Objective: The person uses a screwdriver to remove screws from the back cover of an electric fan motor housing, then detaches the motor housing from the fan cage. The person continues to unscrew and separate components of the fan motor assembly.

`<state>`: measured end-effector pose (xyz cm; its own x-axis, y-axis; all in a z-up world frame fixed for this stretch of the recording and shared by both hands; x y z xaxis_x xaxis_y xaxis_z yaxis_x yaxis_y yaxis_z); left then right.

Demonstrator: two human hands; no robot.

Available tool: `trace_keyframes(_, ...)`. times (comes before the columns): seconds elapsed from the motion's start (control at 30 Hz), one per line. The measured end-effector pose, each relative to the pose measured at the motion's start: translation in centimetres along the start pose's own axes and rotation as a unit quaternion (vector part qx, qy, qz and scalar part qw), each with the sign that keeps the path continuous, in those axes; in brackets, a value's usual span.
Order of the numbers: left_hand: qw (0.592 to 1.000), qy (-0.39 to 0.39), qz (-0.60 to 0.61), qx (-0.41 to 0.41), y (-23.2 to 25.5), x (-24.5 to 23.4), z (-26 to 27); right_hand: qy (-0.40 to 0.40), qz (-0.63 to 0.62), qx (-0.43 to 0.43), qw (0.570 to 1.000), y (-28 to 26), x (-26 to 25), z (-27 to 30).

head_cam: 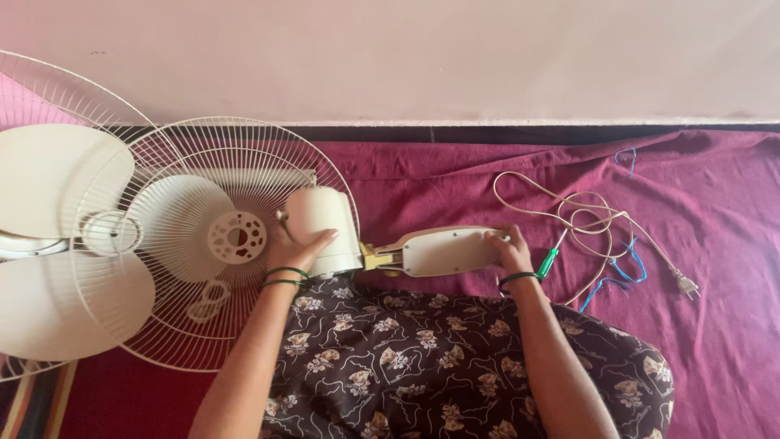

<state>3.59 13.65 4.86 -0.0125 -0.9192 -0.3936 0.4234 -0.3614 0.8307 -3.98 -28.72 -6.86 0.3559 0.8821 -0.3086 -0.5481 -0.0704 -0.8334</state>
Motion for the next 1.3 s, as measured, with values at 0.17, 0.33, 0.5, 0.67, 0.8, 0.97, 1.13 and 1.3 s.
trace_keyframes(0.17,0.996,0.034,-0.004,0.086,1.2,3.8,4.3,0.018,-0.040,-0.040,0.998,0.0,-3.2,-0.7)
trace_keyframes(0.33,0.940,0.119,-0.053,0.316,0.9,5.3,6.5,0.027,-0.070,-0.100,0.992,0.9,-5.2,-1.6)
trace_keyframes(0.5,0.922,0.114,-0.068,0.365,0.5,5.9,5.1,0.070,-0.062,-0.119,0.989,1.0,-6.2,-1.5)
trace_keyframes(0.67,0.916,0.055,-0.079,0.388,0.9,7.2,4.4,0.132,0.064,-0.043,0.988,0.6,-7.5,-1.1)
trace_keyframes(0.8,0.916,0.034,-0.081,0.392,1.2,7.7,4.0,0.142,0.101,-0.012,0.985,0.1,-7.6,-1.0)
trace_keyframes(0.97,0.936,0.020,-0.102,0.338,1.0,8.5,2.5,0.159,0.093,0.000,0.983,-0.3,-7.5,-1.0)
trace_keyframes(1.13,0.946,-0.004,-0.101,0.307,0.6,9.5,1.1,0.179,0.114,-0.014,0.977,-0.3,-8.2,-0.7)
trace_keyframes(1.3,0.957,-0.070,0.038,0.280,-0.2,9.9,0.7,0.195,0.090,-0.008,0.977,-0.8,-8.4,-0.2)
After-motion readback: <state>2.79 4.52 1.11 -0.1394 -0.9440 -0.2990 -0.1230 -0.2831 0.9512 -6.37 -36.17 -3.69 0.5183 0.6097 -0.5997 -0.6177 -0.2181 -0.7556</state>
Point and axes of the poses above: each hand's wrist, its own z-axis away from the middle knuckle, its own x-axis out of the palm, y = z × x, the point moved 1 cm from there along -z, towards the middle knuckle, and after that the axes turned 11 degrees about z, right-handed, at the moved point
